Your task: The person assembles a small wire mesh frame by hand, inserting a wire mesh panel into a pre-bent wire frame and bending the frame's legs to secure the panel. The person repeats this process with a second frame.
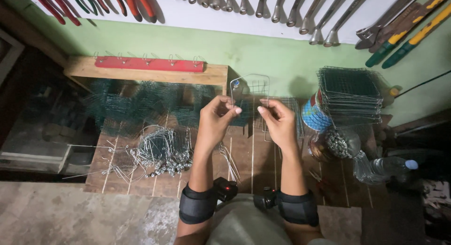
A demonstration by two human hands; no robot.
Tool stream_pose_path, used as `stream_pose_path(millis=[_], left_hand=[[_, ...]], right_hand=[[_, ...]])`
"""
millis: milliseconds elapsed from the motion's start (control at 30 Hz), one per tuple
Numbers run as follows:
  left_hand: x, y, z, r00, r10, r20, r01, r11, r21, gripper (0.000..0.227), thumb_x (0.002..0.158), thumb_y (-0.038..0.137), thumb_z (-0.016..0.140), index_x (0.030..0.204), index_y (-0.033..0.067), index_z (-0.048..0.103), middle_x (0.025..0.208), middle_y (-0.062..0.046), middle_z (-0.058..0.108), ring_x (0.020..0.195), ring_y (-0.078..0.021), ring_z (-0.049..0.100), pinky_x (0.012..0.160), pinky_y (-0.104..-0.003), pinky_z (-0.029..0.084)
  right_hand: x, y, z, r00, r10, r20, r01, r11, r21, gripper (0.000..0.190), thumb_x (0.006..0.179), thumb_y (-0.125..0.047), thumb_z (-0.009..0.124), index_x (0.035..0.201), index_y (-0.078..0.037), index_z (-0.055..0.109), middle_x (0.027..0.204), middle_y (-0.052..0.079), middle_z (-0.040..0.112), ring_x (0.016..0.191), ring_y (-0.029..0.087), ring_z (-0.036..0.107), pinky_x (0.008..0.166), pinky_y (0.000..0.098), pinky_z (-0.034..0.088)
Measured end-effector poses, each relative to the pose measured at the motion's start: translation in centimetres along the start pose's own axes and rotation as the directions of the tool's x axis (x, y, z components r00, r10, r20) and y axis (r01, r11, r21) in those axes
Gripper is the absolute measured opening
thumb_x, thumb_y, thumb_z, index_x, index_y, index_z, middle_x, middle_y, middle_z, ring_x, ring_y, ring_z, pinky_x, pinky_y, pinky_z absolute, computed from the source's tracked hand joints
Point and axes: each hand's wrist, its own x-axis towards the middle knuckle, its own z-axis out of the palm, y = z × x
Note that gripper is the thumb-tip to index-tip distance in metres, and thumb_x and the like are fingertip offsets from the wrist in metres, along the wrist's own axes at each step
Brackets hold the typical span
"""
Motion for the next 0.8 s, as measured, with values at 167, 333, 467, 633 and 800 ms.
stream_pose_path(millis=[167,333,467,633,800], left_hand=[[-0.3,1.2,-0.7,0.99,-0.112,0.08,0.12,0.987,-0.102,0.023,0.097,0.009,0.068,0.117,-0.0029,0.067,0.092,-0.004,0.073,0.08,-0.0103,0.07,0.074,-0.024,0.058],[-0.2,0.3,-2.2,0.994,-0.077,0.076,0.084,0.992,-0.09,0.018,0.1,0.009,0.068,0.112,-0.0055,0.069,0.093,-0.006,0.073,0.082,-0.0125,0.071,0.075,-0.026,0.057],[0.3,0.7,-3.6,0.976,-0.122,0.18,0.16,0.963,-0.216,0.015,0.1,0.009,0.066,0.108,-0.0042,0.067,0.094,-0.005,0.07,0.084,-0.0133,0.07,0.078,-0.029,0.06],[1.1,0.7,-5.8,0.951,-0.132,0.281,0.208,0.943,-0.261,0.012,0.101,0.007,0.065,0.108,-0.003,0.066,0.096,-0.005,0.068,0.086,-0.0139,0.069,0.081,-0.032,0.062],[1.2,-0.1,-8.2,0.919,-0.054,0.39,0.211,0.903,-0.375,0.014,0.102,0.005,0.064,0.113,-0.0035,0.062,0.103,-0.005,0.068,0.091,-0.0153,0.069,0.085,-0.032,0.06]], right_hand=[[-0.1,-0.2,-0.5,0.999,-0.038,0.029,0.04,0.997,-0.073,0.026,0.1,-0.007,0.071,0.123,0.004,0.069,0.112,0.006,0.073,0.101,0.008,0.065,0.088,0.0227,0.054],[-1.0,-0.6,-0.6,0.985,0.111,0.135,-0.112,0.994,0.0,0.032,0.104,-0.01,0.061,0.134,0.0,0.065,0.096,0.003,0.07,0.075,0.005,0.056,0.066,0.0198,0.047],[-1.3,-0.6,0.0,0.982,0.118,0.146,-0.142,0.975,0.172,0.031,0.104,-0.01,0.06,0.133,0.001,0.065,0.098,0.002,0.067,0.073,0.005,0.055,0.062,0.0198,0.045],[-1.5,-2.1,1.8,0.977,0.205,0.05,-0.212,0.947,0.24,0.024,0.105,-0.012,0.059,0.123,0.0,0.068,0.096,0.001,0.068,0.072,0.005,0.057,0.059,0.0177,0.043],[-2.0,-2.1,3.5,0.971,0.24,-0.004,-0.224,0.912,0.342,0.018,0.102,-0.013,0.062,0.114,-0.001,0.068,0.091,0.003,0.067,0.068,0.006,0.056,0.053,0.0178,0.036]])
